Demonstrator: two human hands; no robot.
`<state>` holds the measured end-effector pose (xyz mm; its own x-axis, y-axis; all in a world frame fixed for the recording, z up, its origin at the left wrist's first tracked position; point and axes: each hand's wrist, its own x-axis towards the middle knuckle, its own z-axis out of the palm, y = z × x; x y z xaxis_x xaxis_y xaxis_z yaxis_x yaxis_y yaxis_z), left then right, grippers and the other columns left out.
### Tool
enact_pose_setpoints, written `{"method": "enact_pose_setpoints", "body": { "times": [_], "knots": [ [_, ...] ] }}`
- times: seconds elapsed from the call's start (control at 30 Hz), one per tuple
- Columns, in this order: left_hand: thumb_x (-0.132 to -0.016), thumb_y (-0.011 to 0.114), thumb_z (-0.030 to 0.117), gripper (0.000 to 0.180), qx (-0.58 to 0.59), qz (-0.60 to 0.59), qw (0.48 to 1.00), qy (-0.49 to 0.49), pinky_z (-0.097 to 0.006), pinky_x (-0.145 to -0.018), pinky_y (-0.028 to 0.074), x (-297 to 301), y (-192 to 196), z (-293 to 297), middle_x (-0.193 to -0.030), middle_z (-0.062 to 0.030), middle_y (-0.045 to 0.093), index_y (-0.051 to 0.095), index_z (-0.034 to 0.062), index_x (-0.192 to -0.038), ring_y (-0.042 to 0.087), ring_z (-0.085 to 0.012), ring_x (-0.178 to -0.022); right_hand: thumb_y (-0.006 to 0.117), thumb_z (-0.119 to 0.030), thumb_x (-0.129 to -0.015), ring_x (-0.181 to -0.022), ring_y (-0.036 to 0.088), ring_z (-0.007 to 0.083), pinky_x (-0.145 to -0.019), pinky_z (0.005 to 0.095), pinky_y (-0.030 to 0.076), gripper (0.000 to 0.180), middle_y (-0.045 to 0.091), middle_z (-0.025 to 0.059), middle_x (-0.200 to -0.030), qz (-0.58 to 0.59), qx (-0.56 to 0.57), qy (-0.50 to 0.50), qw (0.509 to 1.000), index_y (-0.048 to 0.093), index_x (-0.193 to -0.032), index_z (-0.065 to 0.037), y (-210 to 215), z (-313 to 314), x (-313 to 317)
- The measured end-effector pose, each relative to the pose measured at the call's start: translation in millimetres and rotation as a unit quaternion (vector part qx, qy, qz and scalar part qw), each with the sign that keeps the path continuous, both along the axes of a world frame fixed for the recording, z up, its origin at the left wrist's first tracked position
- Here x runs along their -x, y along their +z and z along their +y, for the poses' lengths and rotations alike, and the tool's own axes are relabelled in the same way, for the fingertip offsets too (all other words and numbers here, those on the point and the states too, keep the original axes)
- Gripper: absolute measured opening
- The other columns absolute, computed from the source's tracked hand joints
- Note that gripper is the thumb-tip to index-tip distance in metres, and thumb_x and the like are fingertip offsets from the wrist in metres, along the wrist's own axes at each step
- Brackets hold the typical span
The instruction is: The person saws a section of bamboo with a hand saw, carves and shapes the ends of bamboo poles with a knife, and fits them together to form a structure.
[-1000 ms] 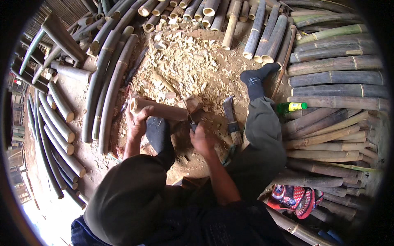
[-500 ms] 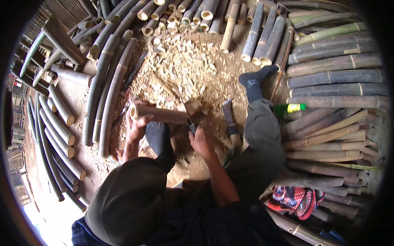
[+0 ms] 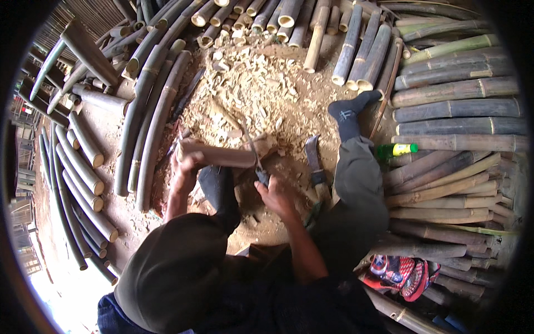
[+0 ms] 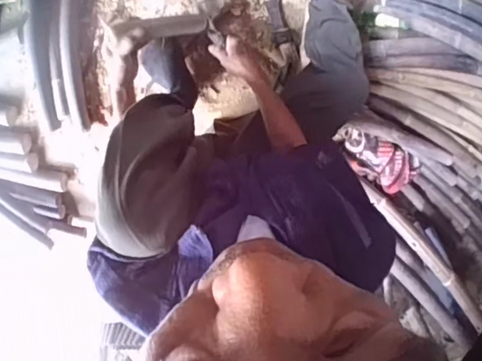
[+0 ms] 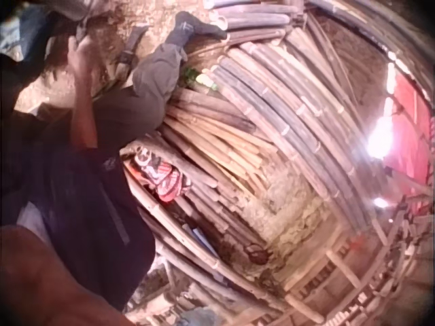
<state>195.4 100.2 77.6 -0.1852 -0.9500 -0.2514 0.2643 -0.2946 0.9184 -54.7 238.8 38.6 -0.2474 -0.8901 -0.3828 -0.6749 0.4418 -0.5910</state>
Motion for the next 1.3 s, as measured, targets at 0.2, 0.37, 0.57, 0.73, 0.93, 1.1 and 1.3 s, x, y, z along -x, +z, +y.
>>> {"method": "enact_pose_setpoints", "body": {
  "times": [0.2,0.37,0.57,0.73,0.93,1.1,1.3],
  "knots": [
    [-0.094,0.071,0.046,0.069,-0.199,0.297,0.901,0.247,-0.045,-0.102,0.057,-21.8,-79.8,15.2,-0.126,-0.0182,0.063,0.046,-0.0002,-0.138,0.066,-0.0324,-0.116,0.065,-0.046,-0.097,-0.095,0.067,0.0491,-0.081,0.0544,0.051,0.051,0.069,0.0295,-0.096,-0.057,0.048,-0.075,0.994,0.059,-0.107,0.003,41.6,12.7,9.9],
    [-0.098,0.064,0.023,0.028,-0.057,0.223,0.971,-0.064,-0.034,-0.078,0.057,30.1,-26.5,62.1,-0.095,-0.0098,0.072,0.065,0.0004,-0.116,0.07,-0.0196,-0.088,0.061,-0.042,-0.102,-0.066,0.06,0.0296,-0.061,0.0428,0.046,0.042,0.062,0.0157,-0.078,-0.093,0.125,-0.152,0.976,0.06,-0.1,0.0,41.3,47.6,31.8],
    [-0.097,0.068,0.025,0.035,-0.084,0.065,0.914,-0.393,-0.033,-0.076,0.056,9.7,-66.9,62.7,-0.102,-0.0094,0.073,0.066,0.0019,-0.123,0.069,-0.0181,-0.086,0.062,-0.039,-0.102,-0.052,0.056,0.0129,-0.045,0.0313,0.046,0.032,0.058,0.0019,-0.069,-0.249,0.201,-0.305,0.897,0.058,-0.105,-0.008,154.6,98.7,29.5],
    [-0.097,0.069,0.028,0.04,-0.118,0.031,0.95,-0.286,-0.033,-0.076,0.055,-48.1,-68.5,72.3,-0.1,-0.0086,0.072,0.065,0.0008,-0.126,0.068,-0.0173,-0.084,0.069,-0.034,-0.099,-0.051,0.05,0.0091,-0.043,0.0249,0.039,0.03,0.053,0.0,-0.072,-0.262,0.345,-0.346,0.832,0.054,-0.108,-0.009,248.6,176.5,55.2],
    [-0.097,0.07,0.032,0.046,-0.12,0.01,0.964,-0.238,-0.033,-0.077,0.054,-40.7,-70.0,71.2,-0.097,-0.0076,0.071,0.063,-0.0004,-0.129,0.067,-0.0162,-0.082,0.071,-0.037,-0.098,-0.048,0.047,0.0072,-0.04,0.0239,0.037,0.03,0.051,-0.0022,-0.069,-0.079,0.437,-0.453,0.773,0.054,-0.098,-0.012,287.2,282.2,115.0],
    [-0.097,0.073,0.035,0.053,0.001,0.072,0.943,-0.325,-0.035,-0.075,0.054,-76.2,-66.0,74.0,-0.094,-0.0107,0.069,0.059,-0.002,-0.133,0.065,-0.017,-0.076,0.075,-0.036,-0.096,-0.048,0.048,0.0069,-0.04,0.0233,0.037,0.031,0.051,-0.0034,-0.068,-0.092,0.492,-0.51,0.7,0.055,-0.094,-0.013,266.0,305.7,133.5],
    [-0.09,0.079,0.029,0.06,-0.141,-0.036,0.943,-0.299,-0.038,-0.079,0.054,-80.3,-38.6,142.1,-0.099,-0.0132,0.069,0.055,-0.0024,-0.136,0.067,-0.0204,-0.079,0.078,-0.035,-0.093,-0.058,0.048,0.0058,-0.051,0.0256,0.039,0.028,0.053,-0.0052,-0.073,0.036,0.455,-0.519,0.723,0.062,-0.098,-0.012,218.7,289.4,160.8]
  ]
}}
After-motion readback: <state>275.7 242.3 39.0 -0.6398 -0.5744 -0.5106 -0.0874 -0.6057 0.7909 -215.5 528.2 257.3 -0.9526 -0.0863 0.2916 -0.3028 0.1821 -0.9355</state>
